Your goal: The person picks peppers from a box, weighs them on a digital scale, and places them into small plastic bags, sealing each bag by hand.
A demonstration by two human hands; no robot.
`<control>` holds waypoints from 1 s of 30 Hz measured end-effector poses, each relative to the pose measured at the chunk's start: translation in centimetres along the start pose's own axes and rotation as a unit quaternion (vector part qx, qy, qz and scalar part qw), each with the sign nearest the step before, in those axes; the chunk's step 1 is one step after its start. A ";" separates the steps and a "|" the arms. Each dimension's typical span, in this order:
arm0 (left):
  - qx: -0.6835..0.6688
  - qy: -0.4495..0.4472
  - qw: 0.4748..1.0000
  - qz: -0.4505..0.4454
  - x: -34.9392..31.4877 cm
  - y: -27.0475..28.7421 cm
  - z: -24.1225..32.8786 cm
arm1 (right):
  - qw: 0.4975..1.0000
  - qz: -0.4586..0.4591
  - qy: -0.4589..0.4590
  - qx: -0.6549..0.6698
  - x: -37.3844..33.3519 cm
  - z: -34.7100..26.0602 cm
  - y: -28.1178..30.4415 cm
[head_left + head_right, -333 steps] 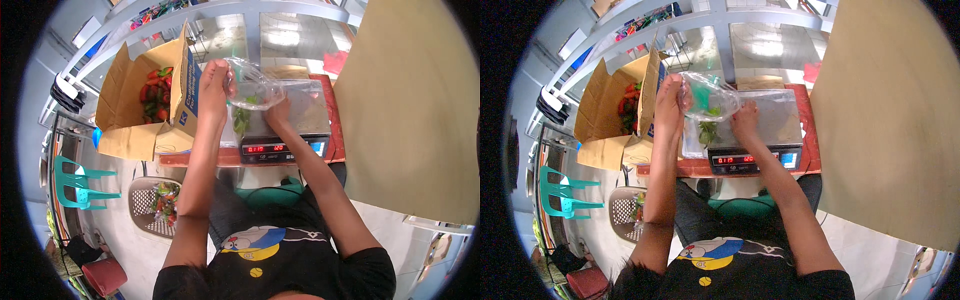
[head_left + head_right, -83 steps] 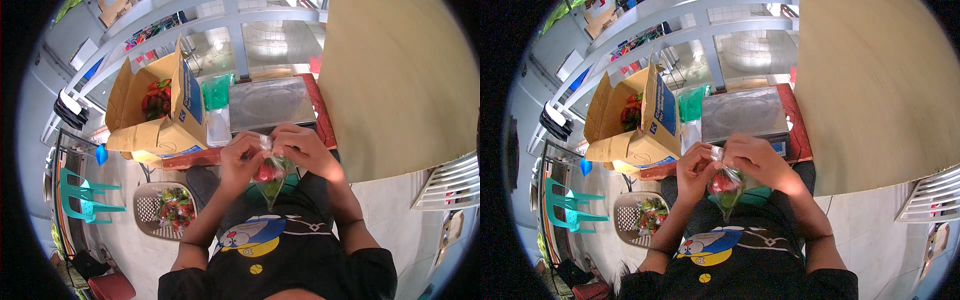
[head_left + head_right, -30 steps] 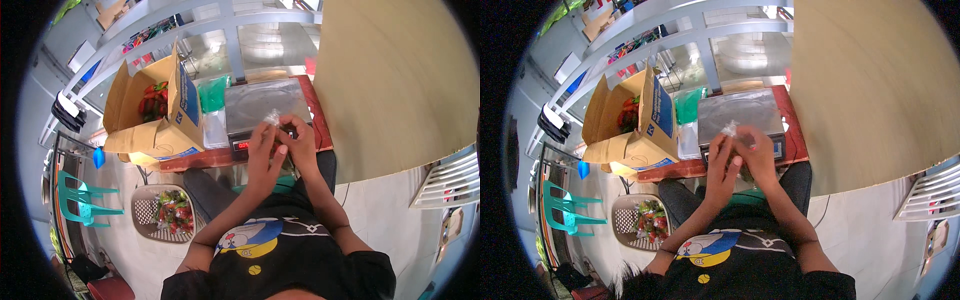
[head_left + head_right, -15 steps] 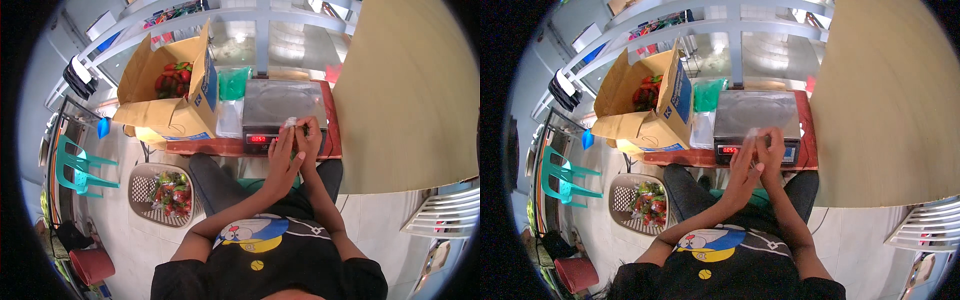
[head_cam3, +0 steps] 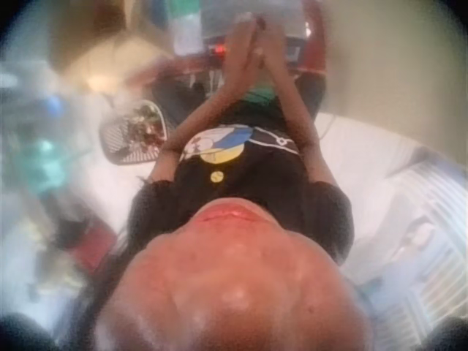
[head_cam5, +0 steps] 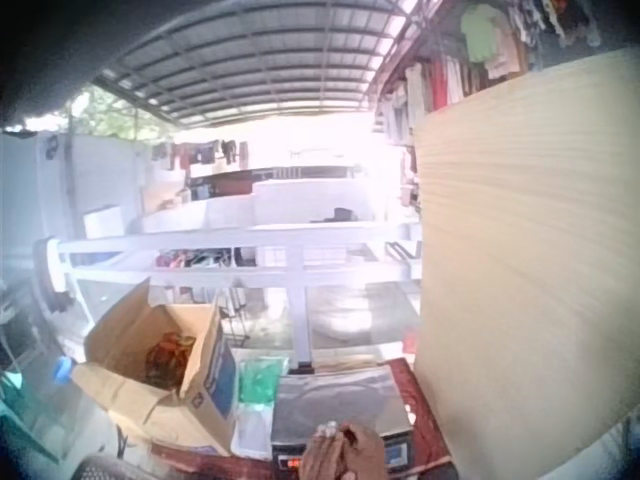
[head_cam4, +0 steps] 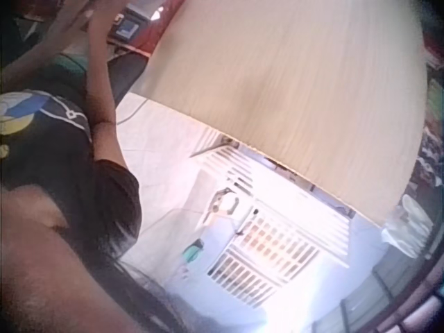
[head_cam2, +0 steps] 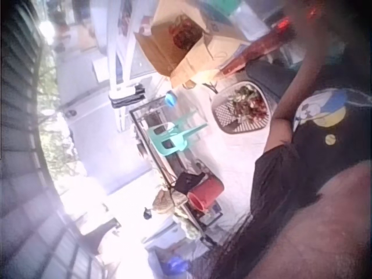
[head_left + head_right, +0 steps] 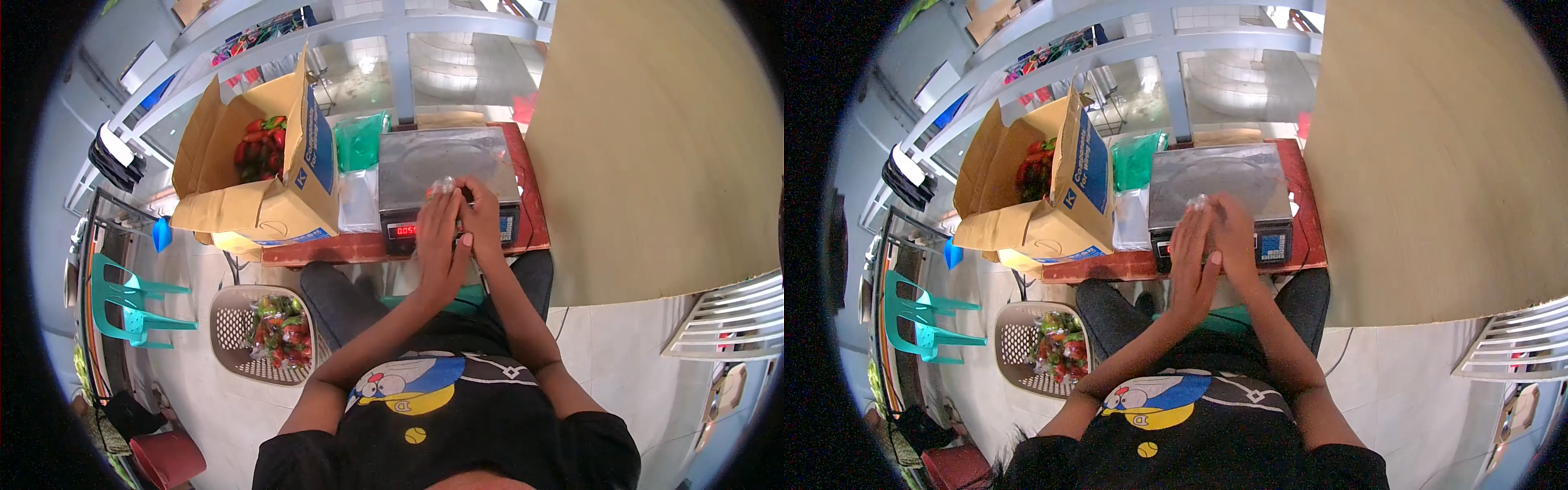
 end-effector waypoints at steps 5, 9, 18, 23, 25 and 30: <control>0.143 0.087 0.986 -0.007 -0.2 -0.6 0.2 | 0.991 0.095 0.036 -0.092 -0.1 0.6 -1.2; 0.165 0.104 0.981 -0.021 -0.1 -1.3 0.1 | 0.993 0.112 -0.019 0.036 -0.4 0.1 -1.5; 0.048 0.150 0.987 0.014 0.2 -1.5 -0.5 | 0.985 0.145 0.002 0.092 0.7 0.3 -0.5; -0.029 0.113 0.993 0.021 0.4 -0.7 -0.2 | 0.960 -0.026 -0.044 0.276 1.5 -0.6 1.0; -0.025 0.104 0.994 0.036 0.4 -0.3 0.1 | 0.944 -0.056 -0.052 0.322 1.5 -1.6 1.3; 0.034 0.123 0.990 0.053 1.7 1.7 -1.3 | 0.919 -0.131 -0.118 0.352 0.1 -2.2 1.7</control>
Point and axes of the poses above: each hand's wrist, its own x-axis towards the middle knuckle, its own y-axis out of the back of the hand, z = x × y, the point moved 2 cm from there along x, towards the middle knuckle, and after that the axes turned 6 degrees about -x, right-handed, at the moved point
